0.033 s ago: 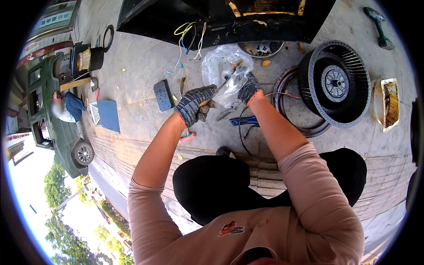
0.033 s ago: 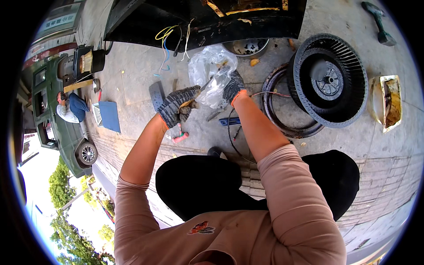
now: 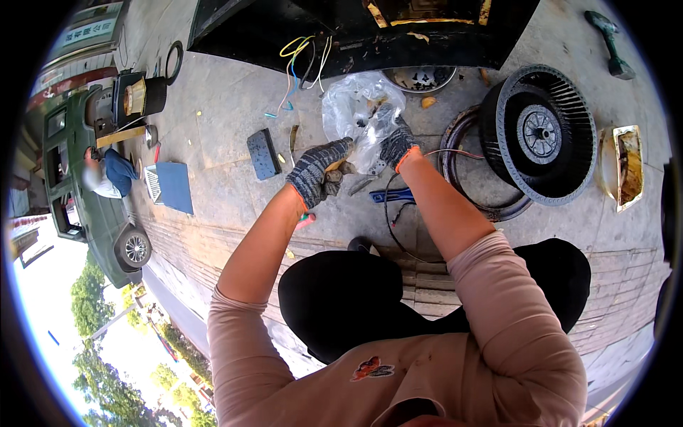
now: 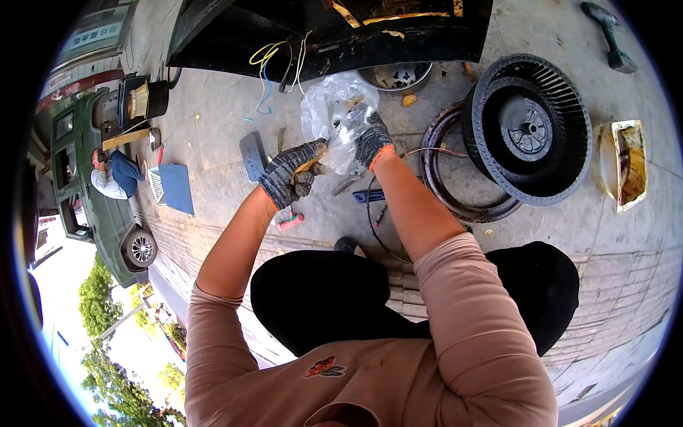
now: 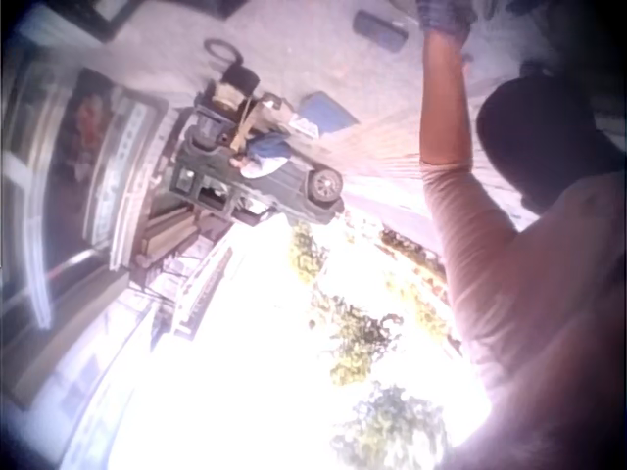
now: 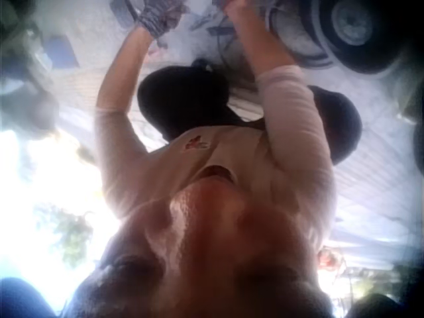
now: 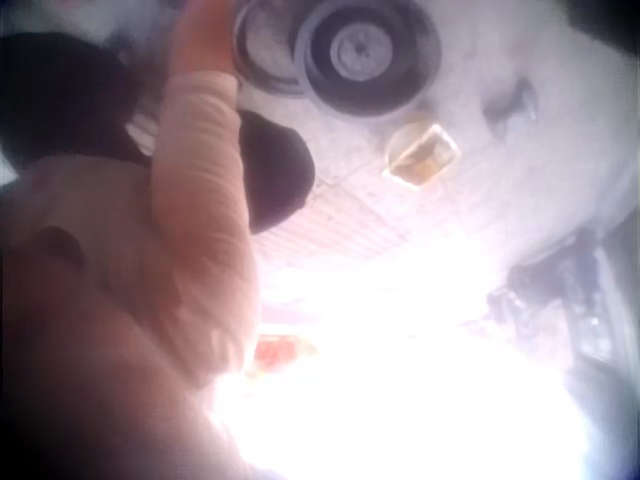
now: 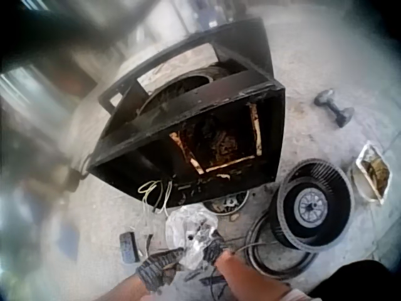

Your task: The person cleans the interior of a disassembled appliance, likely a range hood, by scraping out grease and debris with a putty knife and collecting it in a plastic bag. They work on the main body and a separate circular component, removing yellowish residue and placing it into the bag.

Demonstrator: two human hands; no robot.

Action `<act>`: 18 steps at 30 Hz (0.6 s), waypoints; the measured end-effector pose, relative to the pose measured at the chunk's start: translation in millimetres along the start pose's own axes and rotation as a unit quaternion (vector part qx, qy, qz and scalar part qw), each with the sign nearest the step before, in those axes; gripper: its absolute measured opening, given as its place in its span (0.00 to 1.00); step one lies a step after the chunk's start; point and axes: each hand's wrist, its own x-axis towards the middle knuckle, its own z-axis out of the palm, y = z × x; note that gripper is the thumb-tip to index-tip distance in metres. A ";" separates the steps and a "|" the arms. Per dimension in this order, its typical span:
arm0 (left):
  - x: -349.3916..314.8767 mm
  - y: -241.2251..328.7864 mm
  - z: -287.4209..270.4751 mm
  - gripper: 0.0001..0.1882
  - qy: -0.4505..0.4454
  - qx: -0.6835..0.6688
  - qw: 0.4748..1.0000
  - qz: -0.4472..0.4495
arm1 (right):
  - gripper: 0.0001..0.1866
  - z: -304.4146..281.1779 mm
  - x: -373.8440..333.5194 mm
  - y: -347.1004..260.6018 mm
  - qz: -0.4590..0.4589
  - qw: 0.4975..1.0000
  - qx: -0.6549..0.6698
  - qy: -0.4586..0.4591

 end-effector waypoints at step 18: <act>8.6 108.9 -8.7 0.24 0.167 0.291 0.919 0.205 | 0.21 -12.7 -31.7 -20.8 -0.065 0.961 -0.269 0.000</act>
